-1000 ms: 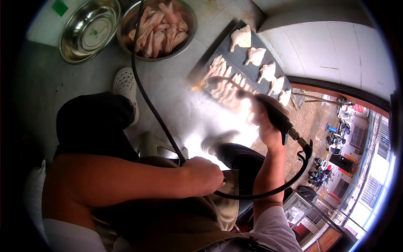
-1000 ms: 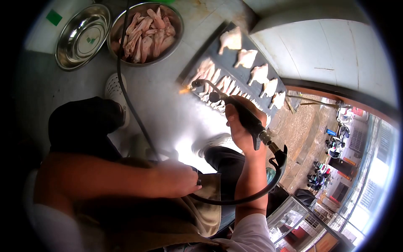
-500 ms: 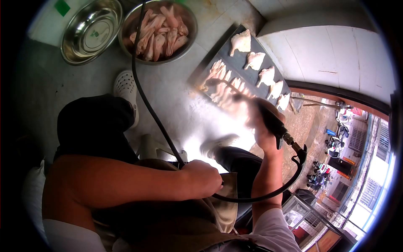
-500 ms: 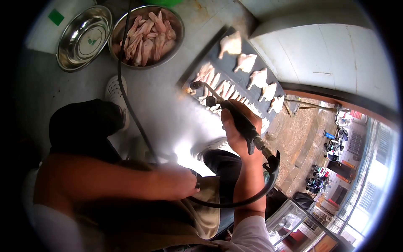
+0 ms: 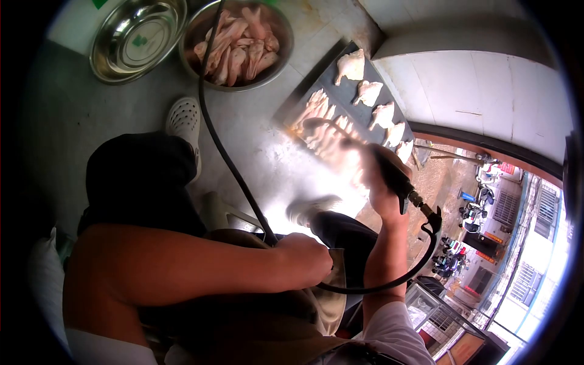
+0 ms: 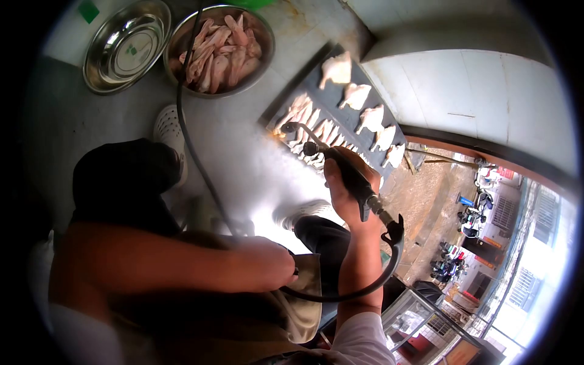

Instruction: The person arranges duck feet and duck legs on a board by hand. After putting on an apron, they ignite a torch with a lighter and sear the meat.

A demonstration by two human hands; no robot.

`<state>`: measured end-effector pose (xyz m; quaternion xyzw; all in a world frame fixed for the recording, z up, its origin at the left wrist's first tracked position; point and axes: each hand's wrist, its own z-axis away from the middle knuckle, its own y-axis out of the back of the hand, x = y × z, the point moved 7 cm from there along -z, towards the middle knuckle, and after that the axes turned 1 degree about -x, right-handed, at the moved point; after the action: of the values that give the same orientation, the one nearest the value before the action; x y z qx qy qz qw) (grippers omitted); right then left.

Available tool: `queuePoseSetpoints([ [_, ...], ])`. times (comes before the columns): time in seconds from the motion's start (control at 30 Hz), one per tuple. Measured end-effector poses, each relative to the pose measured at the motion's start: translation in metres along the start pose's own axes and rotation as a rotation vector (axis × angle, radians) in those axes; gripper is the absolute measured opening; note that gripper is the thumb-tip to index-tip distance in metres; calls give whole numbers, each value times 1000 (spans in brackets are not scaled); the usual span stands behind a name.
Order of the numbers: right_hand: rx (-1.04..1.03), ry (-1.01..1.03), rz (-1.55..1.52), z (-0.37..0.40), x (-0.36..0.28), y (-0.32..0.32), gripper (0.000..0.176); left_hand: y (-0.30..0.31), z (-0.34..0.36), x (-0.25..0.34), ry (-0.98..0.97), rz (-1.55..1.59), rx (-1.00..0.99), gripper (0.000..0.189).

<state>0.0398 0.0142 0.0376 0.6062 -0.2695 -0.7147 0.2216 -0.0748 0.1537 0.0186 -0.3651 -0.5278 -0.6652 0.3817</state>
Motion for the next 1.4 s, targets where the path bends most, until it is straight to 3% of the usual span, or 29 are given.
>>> queuePoseSetpoints([
  [0.5, -50, 263, 265, -1, -41, -22, 19, 2, 15, 8, 15, -32, 19, 18],
  [1.0, -10, 227, 237, -7, -27, -23, 19, 5, 12, 8, 45, 14, -14, 19],
  [1.1, -30, 221, 218, -8, -25, -24, 19, 8, 15, 9, -29, -5, 92, 23],
  [1.2, -30, 232, 232, -11, -22, -23, 18, 2, 6, 7, 20, -19, 9, 19],
  [1.4, -115, 132, 115, -17, -21, -21, 17, 13, 11, 10, -59, 11, 149, 17],
])
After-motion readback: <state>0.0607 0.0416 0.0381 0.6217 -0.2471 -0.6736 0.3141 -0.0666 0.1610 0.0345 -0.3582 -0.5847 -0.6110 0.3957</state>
